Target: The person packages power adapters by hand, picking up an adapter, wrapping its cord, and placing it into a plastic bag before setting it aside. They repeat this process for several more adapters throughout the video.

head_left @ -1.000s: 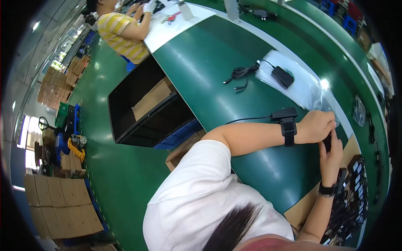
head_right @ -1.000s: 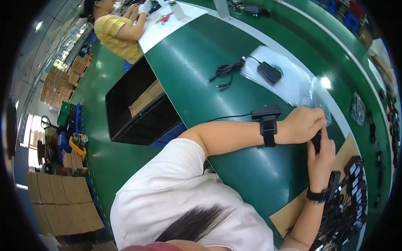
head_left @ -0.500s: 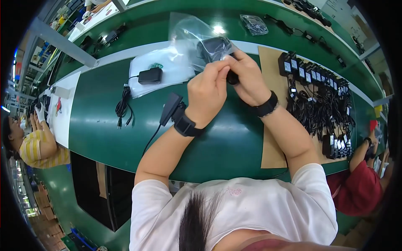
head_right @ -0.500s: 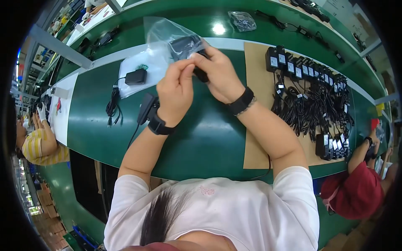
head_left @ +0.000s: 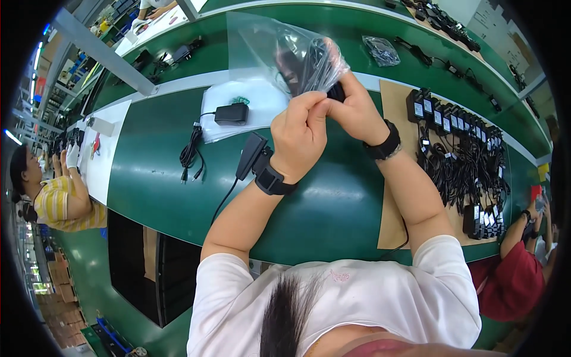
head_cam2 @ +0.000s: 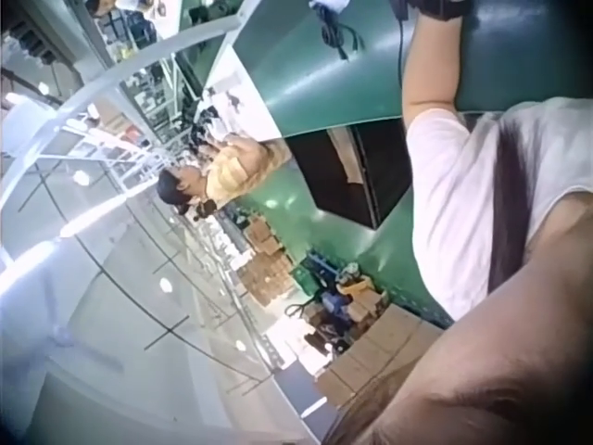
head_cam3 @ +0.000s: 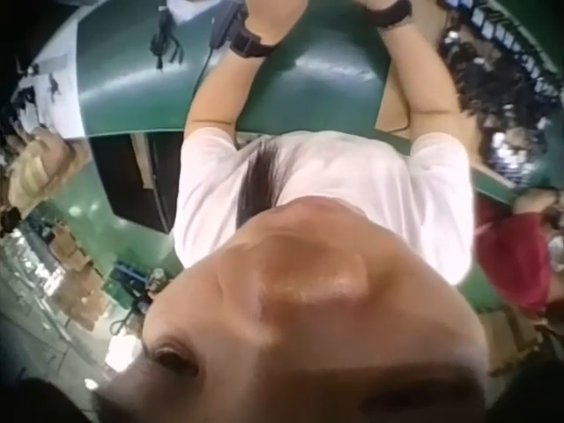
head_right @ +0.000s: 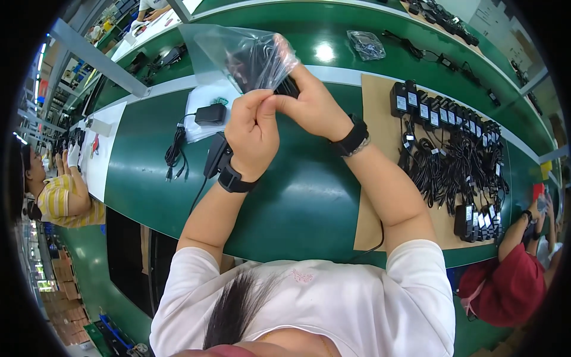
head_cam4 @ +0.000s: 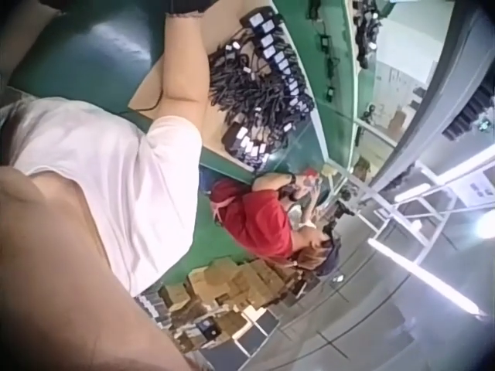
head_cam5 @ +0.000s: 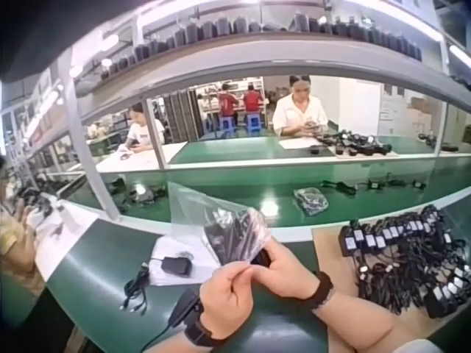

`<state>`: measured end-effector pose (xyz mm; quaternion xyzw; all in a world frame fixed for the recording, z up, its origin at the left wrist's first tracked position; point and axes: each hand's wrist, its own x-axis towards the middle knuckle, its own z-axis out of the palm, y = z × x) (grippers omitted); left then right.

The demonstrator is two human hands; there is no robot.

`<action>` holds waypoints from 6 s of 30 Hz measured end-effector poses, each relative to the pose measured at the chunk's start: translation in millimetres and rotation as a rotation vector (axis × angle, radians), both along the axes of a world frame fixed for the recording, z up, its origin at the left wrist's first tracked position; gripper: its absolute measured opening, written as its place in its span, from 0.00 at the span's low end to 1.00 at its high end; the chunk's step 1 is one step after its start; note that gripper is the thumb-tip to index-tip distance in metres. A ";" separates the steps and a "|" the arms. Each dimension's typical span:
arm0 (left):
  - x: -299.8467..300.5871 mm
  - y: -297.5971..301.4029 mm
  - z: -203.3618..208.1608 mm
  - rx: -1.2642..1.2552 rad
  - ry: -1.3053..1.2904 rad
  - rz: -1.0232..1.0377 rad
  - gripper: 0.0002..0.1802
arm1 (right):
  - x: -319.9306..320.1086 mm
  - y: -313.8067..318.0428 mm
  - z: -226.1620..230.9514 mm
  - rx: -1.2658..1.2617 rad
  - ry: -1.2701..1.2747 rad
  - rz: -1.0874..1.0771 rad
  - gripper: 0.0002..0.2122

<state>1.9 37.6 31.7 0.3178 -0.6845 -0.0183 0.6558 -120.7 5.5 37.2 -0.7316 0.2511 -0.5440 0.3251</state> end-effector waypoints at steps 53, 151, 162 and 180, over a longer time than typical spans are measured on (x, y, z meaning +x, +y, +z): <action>69.4 -48.2 -20.2 0.819 1.018 -0.935 0.18 | 5.6 0.5 -21.5 0.488 -0.055 0.018 0.11; 16.6 -21.8 -25.4 0.653 0.455 -0.508 0.39 | -20.1 -14.2 -19.3 0.183 -0.014 -0.535 0.14; 25.4 -16.7 -30.6 0.315 0.100 -0.048 0.14 | 8.2 -1.5 -19.7 0.806 -0.301 0.028 0.16; 44.2 -28.8 -6.7 1.338 0.592 -0.795 0.18 | 7.1 9.5 -16.8 0.232 0.053 -0.142 0.11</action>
